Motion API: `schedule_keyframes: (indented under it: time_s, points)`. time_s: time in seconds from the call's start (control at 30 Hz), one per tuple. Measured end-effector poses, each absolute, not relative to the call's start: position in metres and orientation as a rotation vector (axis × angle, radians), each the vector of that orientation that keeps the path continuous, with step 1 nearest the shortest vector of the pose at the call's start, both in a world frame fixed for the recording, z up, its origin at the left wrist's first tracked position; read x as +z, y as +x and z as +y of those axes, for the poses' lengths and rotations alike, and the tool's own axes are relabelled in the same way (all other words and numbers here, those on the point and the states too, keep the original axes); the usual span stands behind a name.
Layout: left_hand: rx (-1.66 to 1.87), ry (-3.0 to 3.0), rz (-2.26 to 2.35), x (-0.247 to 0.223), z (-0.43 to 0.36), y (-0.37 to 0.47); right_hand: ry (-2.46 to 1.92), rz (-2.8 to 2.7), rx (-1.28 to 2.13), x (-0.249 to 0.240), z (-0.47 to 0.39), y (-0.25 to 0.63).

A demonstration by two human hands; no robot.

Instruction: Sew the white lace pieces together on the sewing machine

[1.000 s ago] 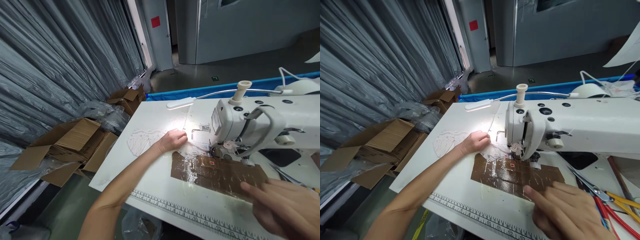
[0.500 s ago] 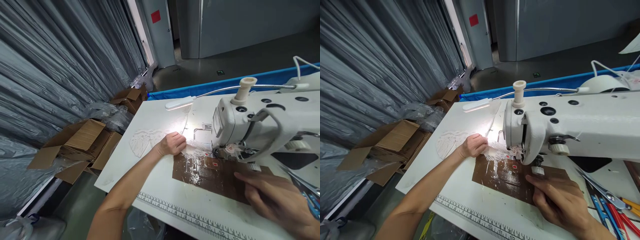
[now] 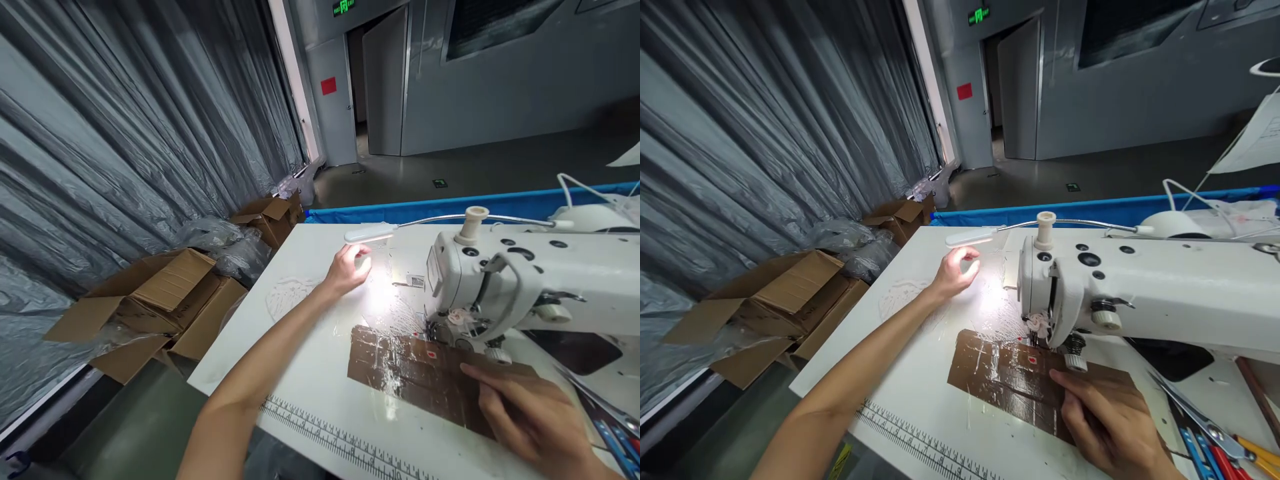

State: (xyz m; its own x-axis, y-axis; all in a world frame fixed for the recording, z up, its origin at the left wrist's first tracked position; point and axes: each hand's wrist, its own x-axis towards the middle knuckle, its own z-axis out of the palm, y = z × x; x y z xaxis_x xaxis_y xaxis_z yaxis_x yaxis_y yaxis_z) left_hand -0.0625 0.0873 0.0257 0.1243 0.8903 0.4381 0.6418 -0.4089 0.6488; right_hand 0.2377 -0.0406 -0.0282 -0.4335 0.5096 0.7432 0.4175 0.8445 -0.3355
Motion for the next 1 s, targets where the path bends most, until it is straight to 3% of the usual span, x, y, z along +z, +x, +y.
schedule_keyframes:
  time_s: [0.37,0.6,1.0]
  points:
    - [0.958,1.746,1.655,0.013,0.160,-0.031,-0.728,-2.090,0.041,-0.030,-0.039,0.245]
    - [1.084,1.612,1.454,0.031,0.120,-0.060,-0.705,-2.066,-0.085,-0.022,-0.039,0.238]
    - [1.388,1.170,1.209,0.052,0.028,-0.063,-0.713,-2.114,-0.132,-0.050,-0.033,0.247]
